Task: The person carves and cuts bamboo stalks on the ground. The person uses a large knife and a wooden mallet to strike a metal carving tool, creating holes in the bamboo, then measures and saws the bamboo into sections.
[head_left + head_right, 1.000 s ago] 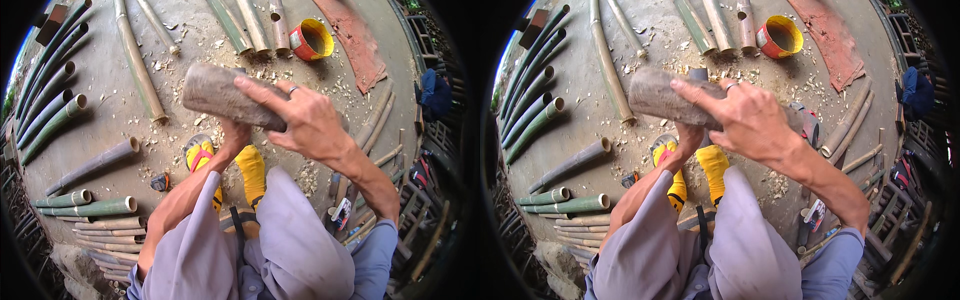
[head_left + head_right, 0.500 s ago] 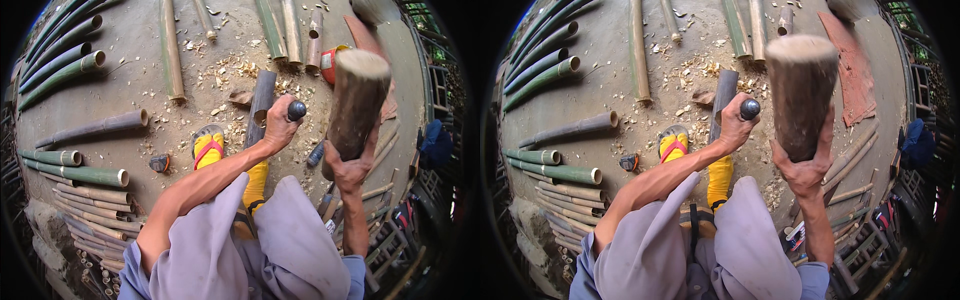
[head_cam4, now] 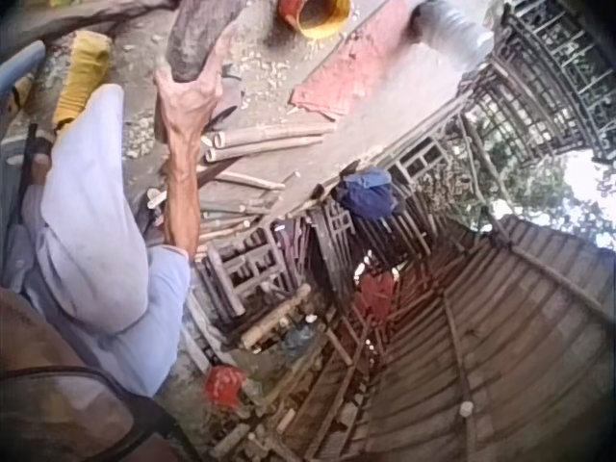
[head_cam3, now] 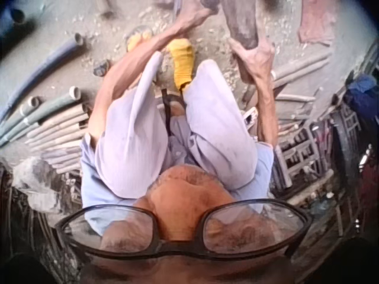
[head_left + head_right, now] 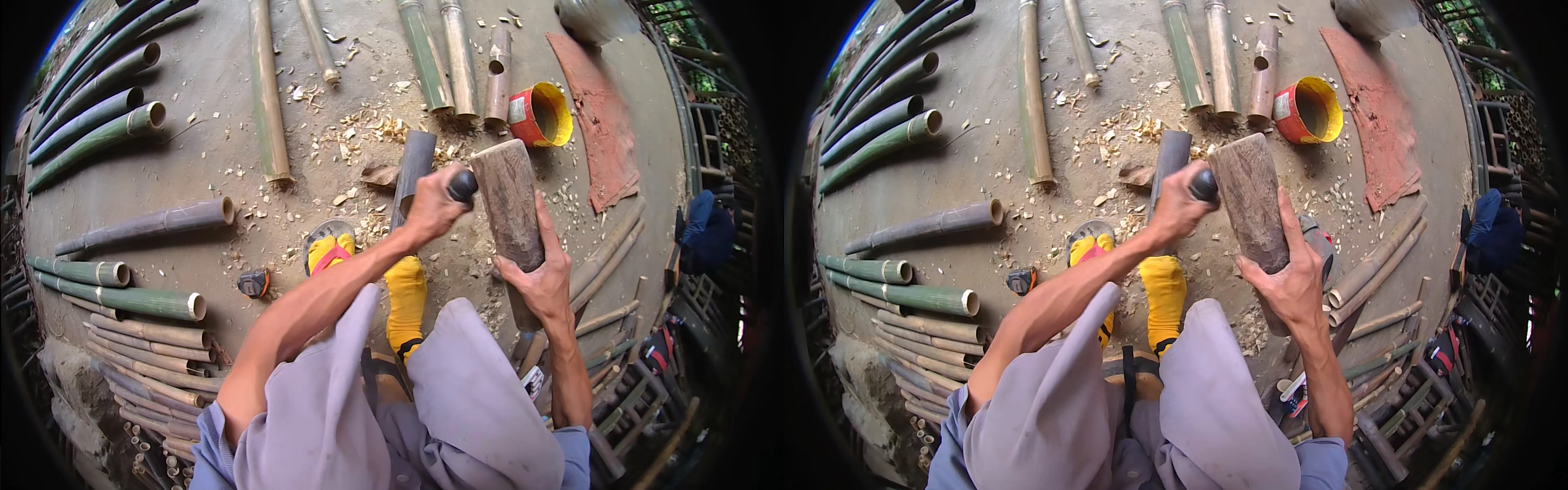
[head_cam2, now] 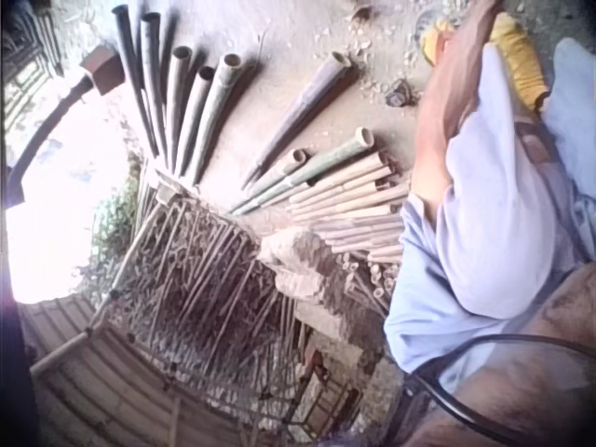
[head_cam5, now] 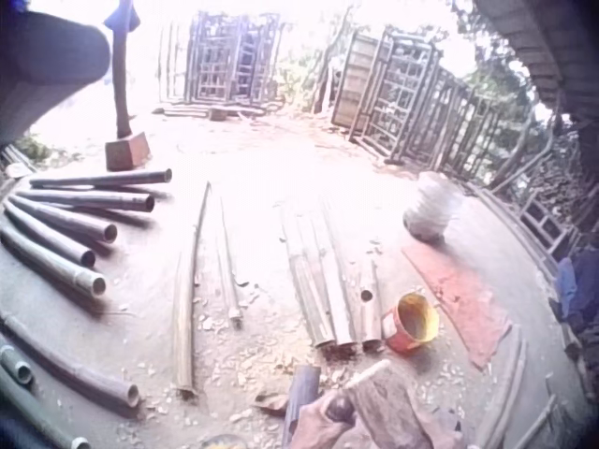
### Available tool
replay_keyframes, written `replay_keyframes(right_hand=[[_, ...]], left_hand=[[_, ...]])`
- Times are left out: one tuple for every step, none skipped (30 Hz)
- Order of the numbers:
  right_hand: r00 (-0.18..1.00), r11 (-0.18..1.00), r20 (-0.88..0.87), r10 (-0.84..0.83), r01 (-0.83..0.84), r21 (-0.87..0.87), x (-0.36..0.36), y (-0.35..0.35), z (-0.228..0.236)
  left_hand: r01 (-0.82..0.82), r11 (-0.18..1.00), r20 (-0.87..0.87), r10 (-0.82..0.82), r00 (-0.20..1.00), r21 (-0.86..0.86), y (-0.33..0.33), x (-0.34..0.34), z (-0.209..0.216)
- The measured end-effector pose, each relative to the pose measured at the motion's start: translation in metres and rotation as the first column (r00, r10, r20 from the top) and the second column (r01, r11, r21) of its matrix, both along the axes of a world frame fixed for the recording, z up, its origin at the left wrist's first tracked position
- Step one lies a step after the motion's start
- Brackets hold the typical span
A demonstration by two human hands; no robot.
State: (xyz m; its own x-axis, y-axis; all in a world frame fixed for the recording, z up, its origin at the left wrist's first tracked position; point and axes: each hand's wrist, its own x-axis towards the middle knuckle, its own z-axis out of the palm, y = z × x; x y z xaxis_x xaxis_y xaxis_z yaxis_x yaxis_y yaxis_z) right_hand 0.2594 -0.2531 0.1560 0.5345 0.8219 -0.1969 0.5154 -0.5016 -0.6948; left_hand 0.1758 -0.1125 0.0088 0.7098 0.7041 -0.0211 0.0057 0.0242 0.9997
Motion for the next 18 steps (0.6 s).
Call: replay_keyframes(right_hand=[[0.998,1.0,0.062,-0.005,0.003,0.029,0.003,-0.004,-0.003],[0.993,0.999,0.12,-0.013,0.007,0.053,0.004,-0.012,-0.009],[0.984,0.996,0.176,0.003,-0.018,0.084,0.005,-0.013,-0.012],[0.989,0.996,0.146,-0.018,0.005,0.088,0.004,-0.015,-0.014],[0.991,0.995,0.12,-0.054,0.043,0.093,0.002,-0.018,-0.017],[0.992,0.992,0.089,-0.085,0.076,0.097,-0.002,-0.019,-0.02],[0.988,0.991,0.124,-0.093,0.08,0.107,-0.004,-0.02,-0.023],[0.991,0.992,0.103,-0.089,0.079,0.094,-0.006,-0.019,-0.023],[0.993,0.994,0.084,-0.086,0.08,0.076,-0.007,-0.02,-0.023],[0.994,0.995,0.065,-0.085,0.081,0.057,-0.008,-0.022,-0.023],[0.993,0.997,0.097,-0.064,0.06,0.044,-0.01,-0.02,-0.018],[0.994,0.995,0.1,-0.047,0.038,0.09,-0.012,-0.018,-0.016],[0.994,0.991,0.104,-0.031,0.017,0.135,-0.013,-0.015,-0.014],[0.994,0.984,0.111,-0.017,-0.003,0.179,-0.014,-0.014,-0.013],[0.992,0.969,0.126,-0.023,-0.009,0.247,-0.017,-0.016,-0.014],[0.99,0.949,0.14,-0.028,-0.017,0.314,-0.022,-0.02,-0.016],[0.986,0.926,0.161,-0.049,-0.015,0.376,-0.023,-0.025,-0.017],[0.972,0.952,0.233,0.036,-0.104,0.289,-0.026,-0.02,-0.018]], left_hand=[[-0.044,0.999,-0.011,0.044,0.999,-0.013,0.013,-0.004,-0.005],[-0.05,0.983,-0.069,0.039,0.997,-0.177,0.031,-0.014,-0.004],[-0.228,0.929,-0.011,0.235,0.972,-0.293,0.042,-0.02,-0.018],[-0.322,0.841,0.071,0.388,0.919,-0.435,0.05,-0.026,-0.028],[-0.34,0.817,0.079,0.421,0.904,-0.465,0.048,-0.029,-0.025],[-0.363,0.79,0.081,0.458,0.885,-0.494,0.041,-0.035,-0.021],[-0.346,0.828,0.115,0.434,0.894,-0.44,0.036,-0.036,-0.019],[-0.335,0.86,0.146,0.415,0.898,-0.385,0.031,-0.038,-0.017],[-0.353,0.839,0.165,0.45,0.877,-0.415,0.021,-0.031,-0.008],[-0.349,0.852,0.144,0.431,0.891,-0.39,0.013,-0.028,0.0],[-0.362,0.893,0.138,0.407,0.903,-0.267,0.01,-0.027,0.004],[-0.365,0.92,0.128,0.383,0.915,-0.14,0.006,-0.027,0.007],[-0.34,0.926,0.102,0.359,0.928,-0.166,0.0,-0.027,0.004],[-0.334,0.936,0.123,0.346,0.93,-0.108,-0.004,-0.026,0.004],[-0.328,0.943,0.143,0.332,0.932,-0.05,-0.008,-0.024,0.004],[-0.324,0.946,0.162,0.318,0.934,0.01,-0.012,-0.023,0.003],[-0.308,0.944,0.172,0.285,0.943,0.12,-0.017,-0.019,0.011],[-0.298,0.954,0.189,0.287,0.939,0.033,-0.022,-0.019,0.005]])
